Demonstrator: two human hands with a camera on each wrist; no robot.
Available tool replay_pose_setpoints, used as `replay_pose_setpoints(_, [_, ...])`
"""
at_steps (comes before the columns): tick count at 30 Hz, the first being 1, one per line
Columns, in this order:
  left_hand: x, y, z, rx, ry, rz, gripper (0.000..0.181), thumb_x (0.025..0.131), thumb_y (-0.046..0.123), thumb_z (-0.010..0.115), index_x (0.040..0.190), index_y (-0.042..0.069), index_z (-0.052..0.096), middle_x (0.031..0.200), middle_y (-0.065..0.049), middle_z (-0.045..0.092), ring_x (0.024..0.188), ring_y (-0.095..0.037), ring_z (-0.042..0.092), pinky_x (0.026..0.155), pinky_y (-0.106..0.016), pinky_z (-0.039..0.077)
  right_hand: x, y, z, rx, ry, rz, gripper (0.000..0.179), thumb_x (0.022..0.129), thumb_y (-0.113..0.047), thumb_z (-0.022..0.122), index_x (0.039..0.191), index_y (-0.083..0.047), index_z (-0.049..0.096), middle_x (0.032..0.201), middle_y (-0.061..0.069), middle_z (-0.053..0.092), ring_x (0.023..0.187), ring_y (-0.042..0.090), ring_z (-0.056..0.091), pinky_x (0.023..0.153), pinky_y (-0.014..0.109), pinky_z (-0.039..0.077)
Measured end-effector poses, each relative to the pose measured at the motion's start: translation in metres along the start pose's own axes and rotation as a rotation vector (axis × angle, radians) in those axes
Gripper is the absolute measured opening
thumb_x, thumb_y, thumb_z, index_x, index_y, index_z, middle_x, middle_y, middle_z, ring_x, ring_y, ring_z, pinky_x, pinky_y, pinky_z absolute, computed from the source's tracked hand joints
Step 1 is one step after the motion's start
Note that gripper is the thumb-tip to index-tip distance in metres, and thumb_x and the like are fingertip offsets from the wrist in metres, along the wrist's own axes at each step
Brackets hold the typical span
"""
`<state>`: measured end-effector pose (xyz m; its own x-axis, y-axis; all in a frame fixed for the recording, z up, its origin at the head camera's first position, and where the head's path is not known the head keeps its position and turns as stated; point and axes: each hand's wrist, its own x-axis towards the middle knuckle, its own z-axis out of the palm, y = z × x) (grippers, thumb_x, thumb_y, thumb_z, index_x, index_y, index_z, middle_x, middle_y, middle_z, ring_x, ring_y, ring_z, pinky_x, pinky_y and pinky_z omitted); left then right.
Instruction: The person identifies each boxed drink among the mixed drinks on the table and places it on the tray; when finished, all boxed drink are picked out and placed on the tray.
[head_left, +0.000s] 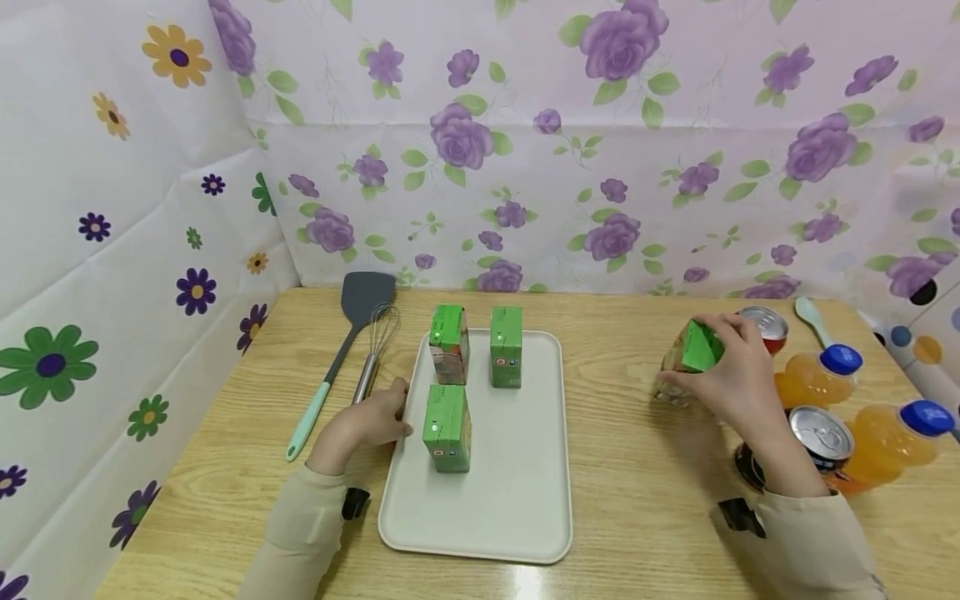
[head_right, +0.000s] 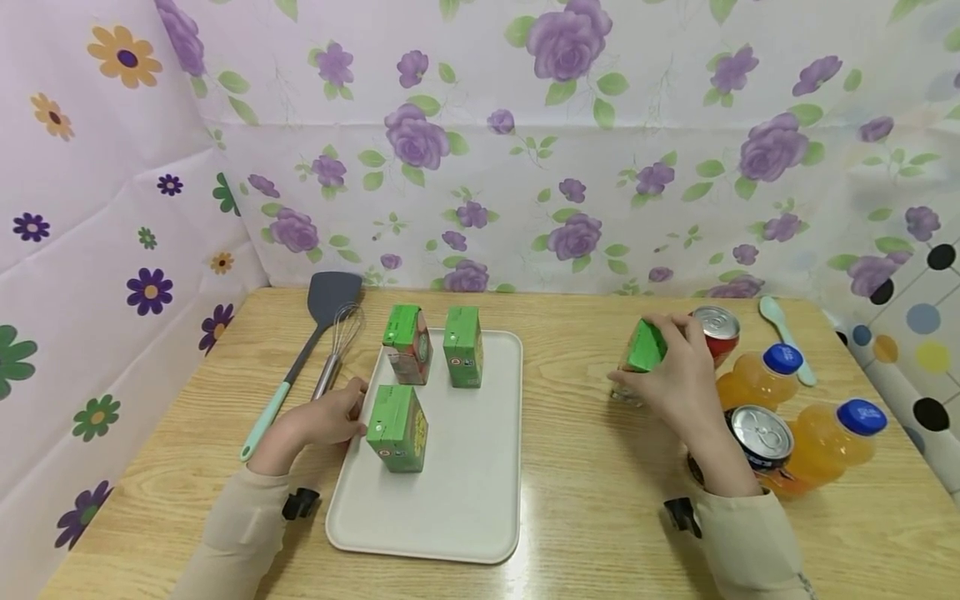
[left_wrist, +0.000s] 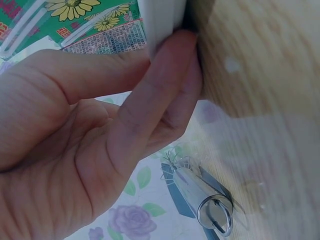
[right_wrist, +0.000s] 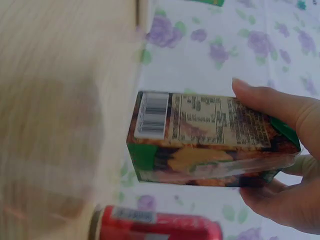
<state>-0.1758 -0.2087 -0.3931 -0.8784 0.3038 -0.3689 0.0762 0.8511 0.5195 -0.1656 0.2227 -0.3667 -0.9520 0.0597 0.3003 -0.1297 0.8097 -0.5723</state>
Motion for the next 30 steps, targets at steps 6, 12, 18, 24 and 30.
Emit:
replay_pose_setpoints(6, [0.001, -0.001, 0.001, -0.011, -0.012, -0.007, 0.048, 0.087, 0.002, 0.062, 0.125, -0.009, 0.036, 0.108, -0.025, 0.059, 0.085, -0.022, 0.058, 0.069, -0.034, 0.048, -0.005, -0.016, 0.003, 0.058, -0.031, -0.097, 0.081, 0.062, -0.03, 0.087, 0.129, -0.003, 0.052, 0.122, 0.022, 0.041, 0.103, 0.044, 0.046, 0.077, 0.059, 0.045])
replay_pose_setpoints(12, [0.002, -0.003, 0.001, -0.007, -0.006, -0.013, 0.048, 0.087, 0.003, 0.062, 0.125, -0.008, 0.036, 0.106, -0.024, 0.059, 0.085, -0.022, 0.058, 0.07, -0.034, 0.049, -0.008, -0.038, 0.012, 0.091, -0.073, -0.209, 0.08, 0.059, -0.033, 0.089, 0.126, -0.006, 0.055, 0.12, 0.019, 0.046, 0.098, 0.038, 0.05, 0.072, 0.054, 0.049])
replay_pose_setpoints(18, [0.002, -0.003, 0.001, -0.005, -0.008, -0.026, 0.047, 0.087, 0.003, 0.062, 0.125, -0.008, 0.036, 0.103, -0.022, 0.06, 0.08, -0.02, 0.058, 0.067, -0.033, 0.048, -0.014, -0.06, 0.025, 0.116, -0.131, -0.272, 0.083, 0.054, -0.03, 0.091, 0.124, -0.005, 0.056, 0.119, 0.015, 0.045, 0.099, 0.032, 0.051, 0.075, 0.049, 0.05])
replay_pose_setpoints(24, [0.002, -0.001, 0.0, 0.004, -0.016, -0.037, 0.049, 0.087, 0.004, 0.062, 0.127, -0.008, 0.035, 0.108, -0.024, 0.059, 0.082, -0.021, 0.058, 0.067, -0.032, 0.048, -0.021, -0.077, 0.042, 0.132, -0.181, -0.297, 0.085, 0.051, -0.03, 0.092, 0.125, -0.008, 0.055, 0.118, 0.011, 0.046, 0.098, 0.028, 0.054, 0.076, 0.044, 0.05])
replay_pose_setpoints(30, [0.002, -0.002, -0.001, 0.01, -0.014, -0.041, 0.05, 0.087, 0.004, 0.062, 0.127, -0.008, 0.035, 0.105, -0.024, 0.059, 0.076, -0.02, 0.056, 0.062, -0.03, 0.046, -0.024, -0.092, 0.063, 0.187, -0.21, -0.342, 0.084, 0.051, -0.03, 0.092, 0.123, -0.007, 0.056, 0.118, 0.01, 0.047, 0.098, 0.026, 0.054, 0.078, 0.04, 0.05])
